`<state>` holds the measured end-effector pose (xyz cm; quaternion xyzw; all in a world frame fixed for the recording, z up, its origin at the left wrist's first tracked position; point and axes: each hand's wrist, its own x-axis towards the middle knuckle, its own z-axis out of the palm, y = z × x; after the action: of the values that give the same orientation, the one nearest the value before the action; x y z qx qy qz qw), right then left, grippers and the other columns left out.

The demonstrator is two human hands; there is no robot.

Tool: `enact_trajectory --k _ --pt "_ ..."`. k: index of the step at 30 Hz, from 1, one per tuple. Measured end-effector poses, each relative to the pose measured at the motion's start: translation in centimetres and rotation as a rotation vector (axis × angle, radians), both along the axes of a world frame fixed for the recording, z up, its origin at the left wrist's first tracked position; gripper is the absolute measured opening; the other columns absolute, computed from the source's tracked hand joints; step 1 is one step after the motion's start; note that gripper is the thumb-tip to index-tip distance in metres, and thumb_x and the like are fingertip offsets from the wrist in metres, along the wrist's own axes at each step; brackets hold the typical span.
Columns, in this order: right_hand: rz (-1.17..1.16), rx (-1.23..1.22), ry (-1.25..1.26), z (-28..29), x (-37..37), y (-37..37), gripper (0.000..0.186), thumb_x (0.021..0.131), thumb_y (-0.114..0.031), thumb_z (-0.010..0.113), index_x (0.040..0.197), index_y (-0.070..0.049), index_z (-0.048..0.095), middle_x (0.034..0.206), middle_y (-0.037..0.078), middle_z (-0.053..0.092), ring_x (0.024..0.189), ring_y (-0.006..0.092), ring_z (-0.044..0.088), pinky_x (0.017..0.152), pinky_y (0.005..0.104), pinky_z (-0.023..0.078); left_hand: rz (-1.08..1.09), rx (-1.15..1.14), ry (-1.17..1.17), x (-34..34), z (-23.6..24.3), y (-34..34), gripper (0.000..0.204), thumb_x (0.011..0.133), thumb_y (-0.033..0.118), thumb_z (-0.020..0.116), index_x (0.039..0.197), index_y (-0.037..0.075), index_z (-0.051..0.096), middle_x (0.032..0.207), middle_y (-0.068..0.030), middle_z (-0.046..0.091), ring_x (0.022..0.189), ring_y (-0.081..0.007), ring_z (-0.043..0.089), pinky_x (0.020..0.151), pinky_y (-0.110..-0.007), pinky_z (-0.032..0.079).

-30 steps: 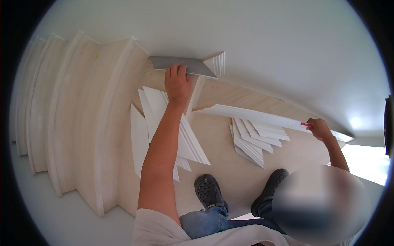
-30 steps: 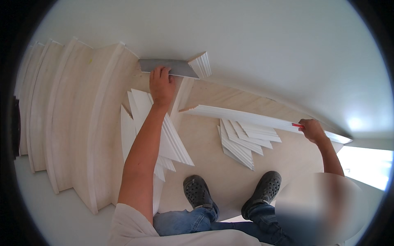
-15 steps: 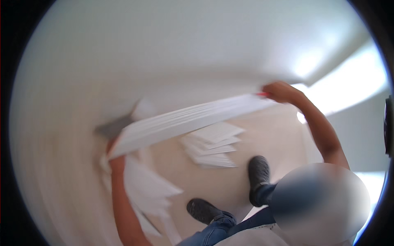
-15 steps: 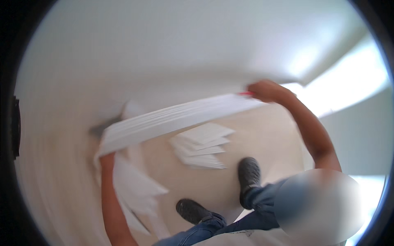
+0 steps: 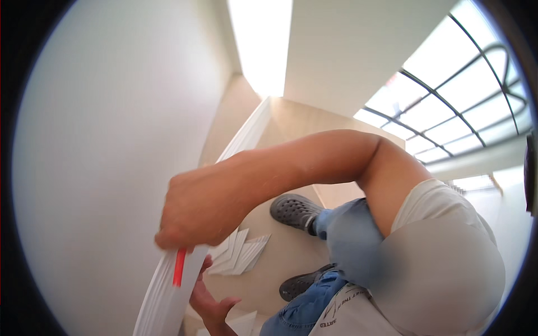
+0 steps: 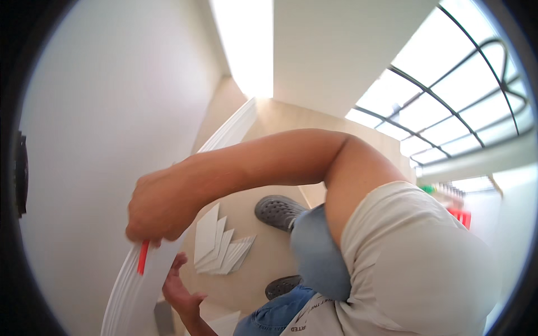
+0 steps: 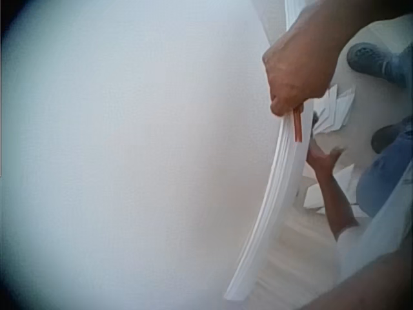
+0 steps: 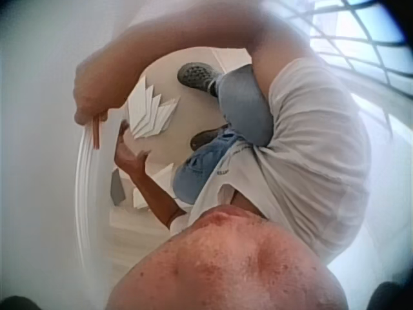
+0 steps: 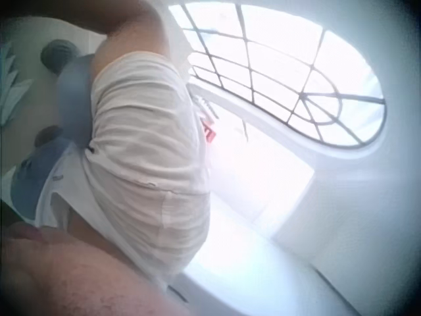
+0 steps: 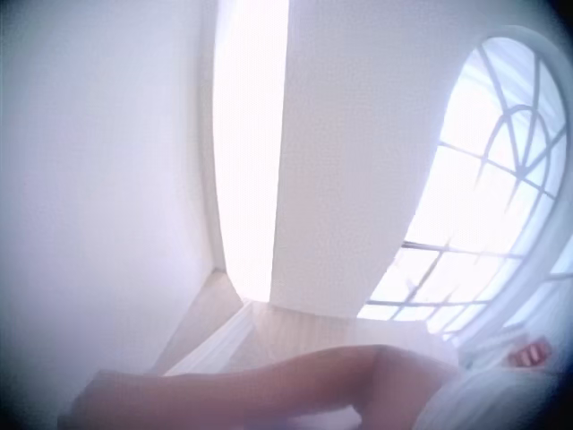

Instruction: Measure and cut white crown molding using a miter saw, then carry it to a staircase to mark for installation.

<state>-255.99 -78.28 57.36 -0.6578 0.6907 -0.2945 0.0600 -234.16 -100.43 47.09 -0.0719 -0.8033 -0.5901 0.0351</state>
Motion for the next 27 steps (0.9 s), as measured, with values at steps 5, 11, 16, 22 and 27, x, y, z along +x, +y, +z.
enact_trajectory --k 5,11,16,22,27 --pt "-0.091 0.009 -0.131 2.5 -0.4 5.4 0.016 0.089 -0.017 0.070 0.088 -0.002 0.064 0.079 0.011 0.069 0.076 0.0342 0.068 0.066 0.0450 0.052 0.317 0.216 0.070 -4.8 0.3 2.5 0.093 0.087 0.035 0.081 0.150 -0.011 0.031 0.151 -0.0214 0.045 0.132 -0.0339 0.053 0.110 -0.048 0.043" --pt "-0.604 -0.181 -0.271 4.1 -0.1 18.5 0.020 0.097 -0.021 0.067 0.105 -0.004 0.071 0.096 0.012 0.070 0.090 0.0291 0.067 0.081 0.0408 0.053 0.362 -0.047 0.239 -11.0 0.7 2.3 0.096 0.090 0.029 0.080 0.155 -0.009 0.021 0.157 -0.0237 0.038 0.137 -0.0365 0.048 0.115 -0.047 0.041" --pt "-1.592 0.259 -0.347 4.6 11.6 34.5 0.022 0.098 -0.027 0.069 0.106 -0.007 0.072 0.091 0.011 0.073 0.076 0.0253 0.066 0.071 0.0375 0.051 0.073 -0.039 0.344 -15.8 1.7 2.7 0.079 0.090 0.019 0.079 0.150 -0.008 0.035 0.146 -0.0221 0.050 0.128 -0.0327 0.054 0.109 -0.043 0.047" --pt "-2.125 0.411 0.336 -10.1 33.1 38.8 0.022 0.092 -0.013 0.056 0.110 -0.003 0.065 0.093 0.015 0.067 0.084 0.0310 0.070 0.069 0.0396 0.059 -0.296 0.010 0.625 -19.5 7.7 10.5 0.076 0.090 0.021 0.081 0.148 -0.008 0.041 0.142 -0.0211 0.056 0.123 -0.0302 0.057 0.105 -0.044 0.050" --pt "-2.327 0.863 0.095 -16.1 38.7 36.7 0.029 0.092 -0.012 0.054 0.115 0.004 0.062 0.103 0.019 0.068 0.087 0.0300 0.070 0.072 0.0377 0.058 -0.536 0.013 0.744 -19.4 11.8 13.6 0.074 0.090 0.022 0.083 0.146 -0.009 0.045 0.140 -0.0204 0.058 0.119 -0.0287 0.059 0.103 -0.044 0.052"
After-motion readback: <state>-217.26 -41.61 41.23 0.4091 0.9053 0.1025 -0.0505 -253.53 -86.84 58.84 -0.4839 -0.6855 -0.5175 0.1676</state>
